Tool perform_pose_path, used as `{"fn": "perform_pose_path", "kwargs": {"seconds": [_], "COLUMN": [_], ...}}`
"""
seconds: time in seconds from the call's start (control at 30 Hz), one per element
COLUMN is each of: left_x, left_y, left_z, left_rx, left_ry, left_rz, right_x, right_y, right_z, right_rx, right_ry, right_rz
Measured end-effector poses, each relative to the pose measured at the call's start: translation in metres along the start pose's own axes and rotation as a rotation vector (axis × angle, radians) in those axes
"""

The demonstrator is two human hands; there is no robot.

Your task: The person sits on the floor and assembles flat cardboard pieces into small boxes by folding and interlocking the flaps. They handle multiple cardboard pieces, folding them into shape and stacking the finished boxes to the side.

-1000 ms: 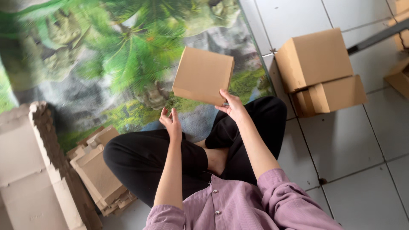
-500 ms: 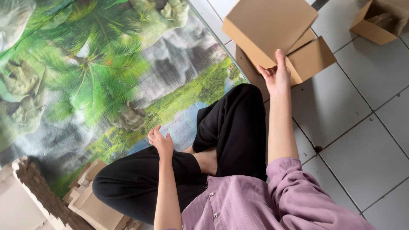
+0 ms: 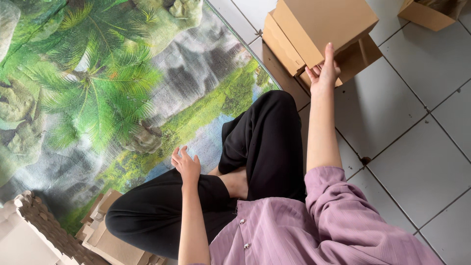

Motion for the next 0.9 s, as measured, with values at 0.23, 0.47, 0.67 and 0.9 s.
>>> {"fn": "perform_pose_path", "kwargs": {"seconds": [0.23,0.47,0.67,0.9], "left_x": [-0.002,-0.003,-0.002,-0.003], "left_y": [-0.008,-0.011,0.001,-0.003], "left_z": [-0.011,-0.015,-0.002,-0.006], "left_rx": [-0.01,-0.019,0.028,0.018], "left_ry": [-0.138,-0.219,-0.291,-0.297], "left_rz": [0.107,0.193,0.243,0.259], "right_x": [0.002,0.003,0.003,0.004], "right_y": [-0.003,-0.001,0.0,-0.004], "right_z": [-0.012,-0.017,-0.018,-0.021], "right_rx": [0.081,0.149,0.171,0.267], "right_ry": [0.027,0.042,0.029,-0.001], "right_rz": [0.01,-0.007,-0.019,-0.024]}}
Point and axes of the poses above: each hand's wrist, its own x-axis away from the middle knuckle, its own z-axis out of the back of the hand, y = z × x, the point moved 6 cm from there along -x, towards the middle knuckle, and after that the axes turned 2 degrees about x, right-handed, at the moved point
